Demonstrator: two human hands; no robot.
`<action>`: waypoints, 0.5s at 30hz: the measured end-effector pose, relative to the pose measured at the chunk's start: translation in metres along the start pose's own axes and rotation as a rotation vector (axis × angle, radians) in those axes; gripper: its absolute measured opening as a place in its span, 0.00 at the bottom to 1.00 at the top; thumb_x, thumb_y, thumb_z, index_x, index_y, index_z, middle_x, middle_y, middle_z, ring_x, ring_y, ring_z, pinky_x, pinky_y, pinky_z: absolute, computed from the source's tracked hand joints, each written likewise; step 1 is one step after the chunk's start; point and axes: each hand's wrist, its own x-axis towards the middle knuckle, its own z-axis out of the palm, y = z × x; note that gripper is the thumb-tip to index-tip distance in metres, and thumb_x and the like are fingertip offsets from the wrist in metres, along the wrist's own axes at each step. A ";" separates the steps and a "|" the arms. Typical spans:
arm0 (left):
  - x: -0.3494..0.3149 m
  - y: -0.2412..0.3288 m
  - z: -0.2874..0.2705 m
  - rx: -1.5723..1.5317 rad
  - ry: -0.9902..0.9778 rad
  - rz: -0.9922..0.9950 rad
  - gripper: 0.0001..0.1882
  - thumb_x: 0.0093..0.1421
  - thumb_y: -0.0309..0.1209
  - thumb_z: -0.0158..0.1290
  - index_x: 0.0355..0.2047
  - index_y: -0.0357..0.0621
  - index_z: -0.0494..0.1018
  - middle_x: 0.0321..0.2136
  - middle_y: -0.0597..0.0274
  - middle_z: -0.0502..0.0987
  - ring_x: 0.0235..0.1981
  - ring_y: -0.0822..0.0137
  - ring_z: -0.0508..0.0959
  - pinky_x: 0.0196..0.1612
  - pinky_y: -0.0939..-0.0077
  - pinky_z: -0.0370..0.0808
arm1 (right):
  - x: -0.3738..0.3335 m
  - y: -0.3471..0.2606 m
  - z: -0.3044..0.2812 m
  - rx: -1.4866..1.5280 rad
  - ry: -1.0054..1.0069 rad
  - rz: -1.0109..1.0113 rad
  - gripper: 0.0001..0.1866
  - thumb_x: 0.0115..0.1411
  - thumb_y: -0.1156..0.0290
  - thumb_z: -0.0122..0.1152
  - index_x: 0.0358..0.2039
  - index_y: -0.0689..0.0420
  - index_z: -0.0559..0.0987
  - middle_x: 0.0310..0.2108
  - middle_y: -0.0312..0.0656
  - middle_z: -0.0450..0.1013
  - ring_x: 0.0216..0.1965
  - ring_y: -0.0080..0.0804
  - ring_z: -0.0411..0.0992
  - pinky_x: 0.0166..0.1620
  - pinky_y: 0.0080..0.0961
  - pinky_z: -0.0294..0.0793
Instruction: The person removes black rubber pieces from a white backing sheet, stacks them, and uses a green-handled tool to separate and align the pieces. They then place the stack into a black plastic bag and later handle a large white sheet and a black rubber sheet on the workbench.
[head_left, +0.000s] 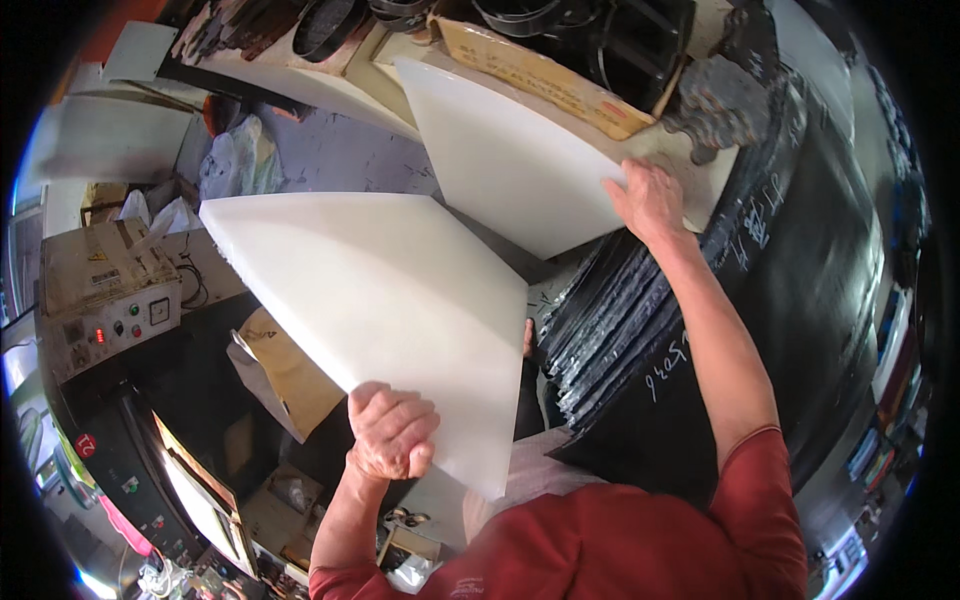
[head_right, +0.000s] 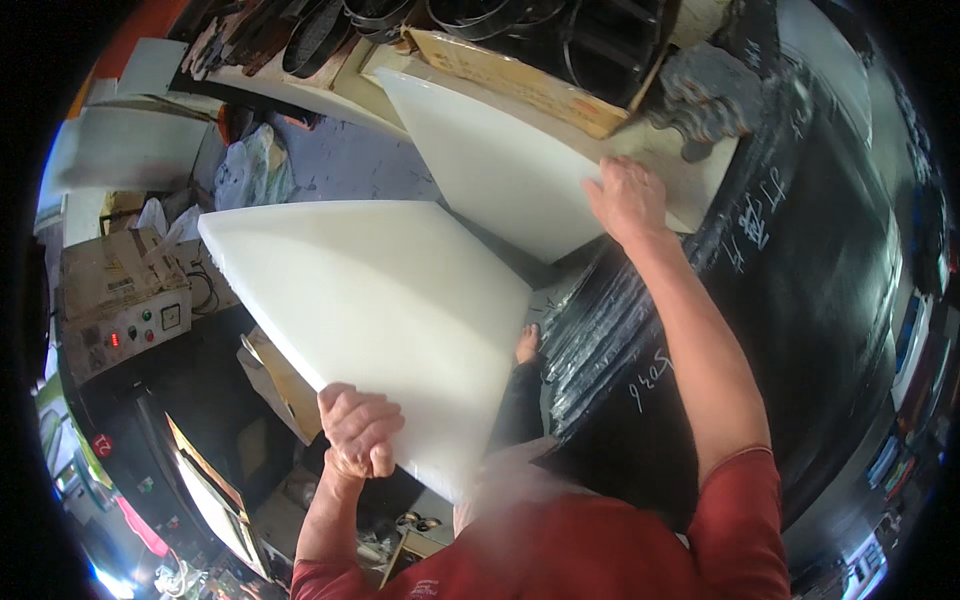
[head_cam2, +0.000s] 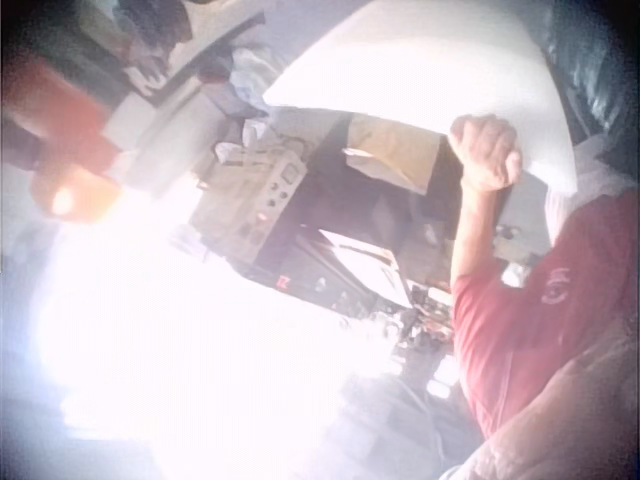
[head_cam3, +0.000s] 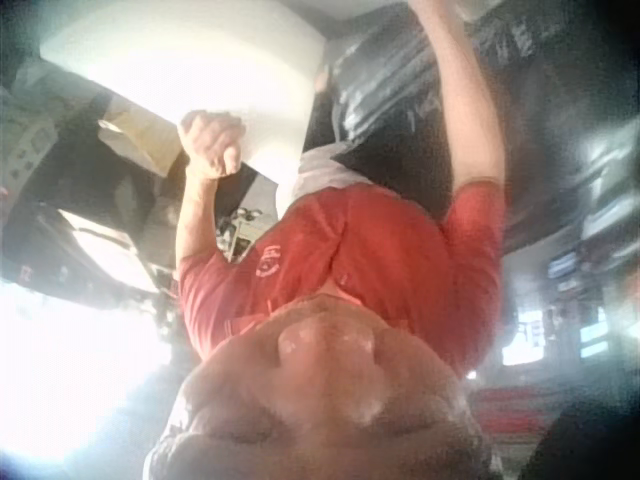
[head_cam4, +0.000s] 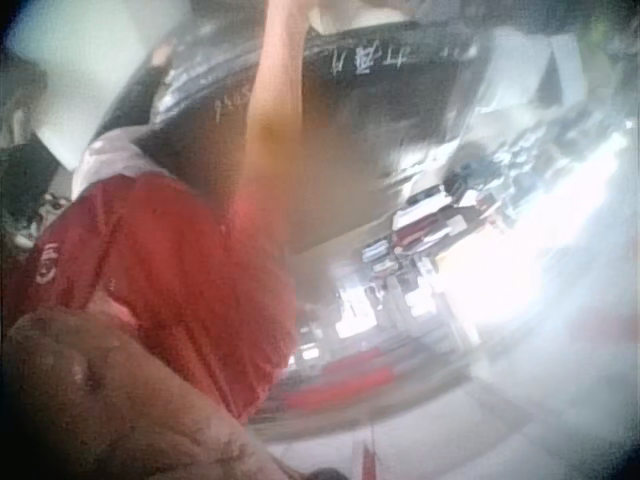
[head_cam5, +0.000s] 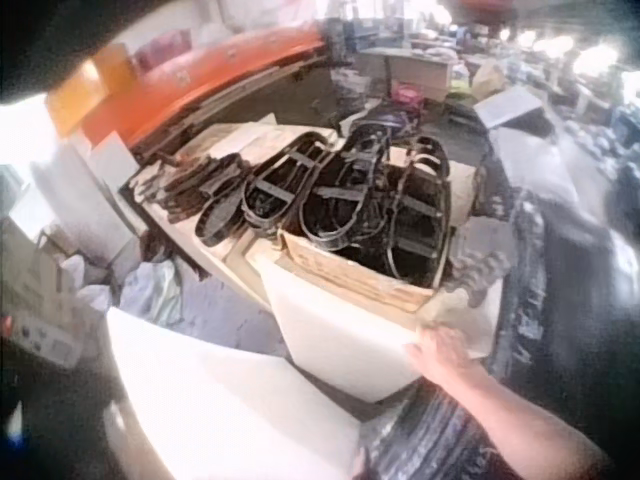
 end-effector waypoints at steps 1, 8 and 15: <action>-0.005 -0.001 -0.002 -0.001 -0.017 -0.003 0.13 0.60 0.40 0.49 0.26 0.51 0.81 0.32 0.69 0.82 0.36 0.66 0.80 0.48 0.61 0.69 | 0.000 -0.004 -0.003 -0.047 -0.072 -0.043 0.19 0.62 0.57 0.66 0.44 0.60 0.82 0.43 0.56 0.80 0.48 0.56 0.77 0.52 0.47 0.76; -0.019 -0.002 -0.006 0.020 -0.068 -0.024 0.19 0.68 0.45 0.45 0.28 0.51 0.80 0.33 0.68 0.82 0.36 0.66 0.81 0.48 0.61 0.69 | -0.028 -0.039 0.016 0.344 -0.450 -0.208 0.14 0.64 0.66 0.58 0.46 0.62 0.80 0.39 0.62 0.79 0.46 0.63 0.75 0.49 0.50 0.76; -0.017 -0.002 -0.007 0.037 -0.084 -0.010 0.21 0.70 0.47 0.43 0.29 0.51 0.80 0.33 0.69 0.83 0.36 0.67 0.81 0.48 0.62 0.69 | -0.080 -0.087 0.020 0.560 -0.511 -0.229 0.13 0.63 0.73 0.59 0.48 0.63 0.75 0.33 0.64 0.78 0.40 0.65 0.77 0.42 0.49 0.80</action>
